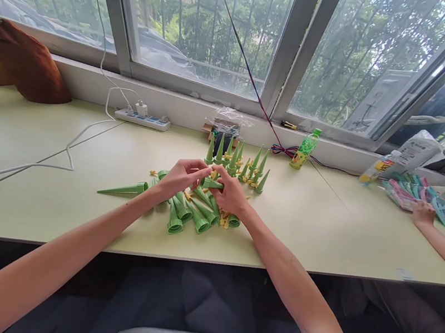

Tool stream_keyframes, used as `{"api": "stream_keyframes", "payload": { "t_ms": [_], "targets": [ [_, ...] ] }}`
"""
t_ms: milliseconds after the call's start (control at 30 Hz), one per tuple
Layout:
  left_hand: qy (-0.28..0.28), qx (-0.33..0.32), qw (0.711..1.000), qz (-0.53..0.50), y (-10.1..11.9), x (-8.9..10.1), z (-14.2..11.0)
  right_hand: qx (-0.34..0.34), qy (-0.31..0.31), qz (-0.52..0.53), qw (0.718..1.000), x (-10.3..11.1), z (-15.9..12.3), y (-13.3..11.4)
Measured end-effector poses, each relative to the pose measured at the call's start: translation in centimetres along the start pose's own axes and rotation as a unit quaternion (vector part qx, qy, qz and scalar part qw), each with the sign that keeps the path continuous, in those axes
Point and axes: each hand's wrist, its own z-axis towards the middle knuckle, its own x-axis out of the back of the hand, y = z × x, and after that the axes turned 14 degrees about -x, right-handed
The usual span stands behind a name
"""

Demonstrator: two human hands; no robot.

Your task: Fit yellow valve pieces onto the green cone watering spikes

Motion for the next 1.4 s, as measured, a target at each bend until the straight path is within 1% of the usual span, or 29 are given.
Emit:
{"api": "stream_keyframes", "payload": {
  "t_ms": [200,400,533,733,833,900,1000,1133,1267,1400],
  "targets": [
    [-0.018,0.023,1.0,-0.001,0.3,0.1,0.0,0.005,0.001,-0.001,1.0,0.0,0.0,0.2],
    [-0.018,0.048,0.999,-0.016,0.8,0.2,0.1,0.002,0.004,-0.002,1.0,0.1,0.1,0.2],
    [-0.015,0.06,0.997,-0.035,0.6,0.3,0.2,0.005,0.008,0.0,1.0,0.1,0.0,0.2],
    [-0.017,0.059,0.995,-0.083,0.0,0.4,0.2,0.004,0.013,-0.005,1.0,0.2,0.1,0.1],
    [-0.026,0.058,0.994,-0.092,-0.1,0.3,0.1,0.022,0.009,-0.007,1.0,0.5,0.1,0.1],
    [-0.026,0.056,0.994,-0.095,-0.1,0.2,0.1,0.028,0.016,-0.005,0.999,0.7,0.1,0.0],
    [-0.019,0.05,0.995,-0.088,-0.1,0.0,0.0,0.019,0.032,-0.003,0.999,0.7,0.1,-0.1],
    [-0.009,0.041,0.997,-0.07,0.2,-0.1,0.0,0.013,0.029,-0.006,0.999,0.4,0.3,-0.1],
    [-0.024,0.046,0.996,-0.069,0.2,-0.2,0.0,-0.012,0.024,-0.006,1.0,0.3,0.4,0.0],
    [-0.037,0.072,0.994,-0.078,-0.3,-0.2,0.0,-0.038,0.014,0.012,0.999,0.4,0.3,-0.2]
  ]
}}
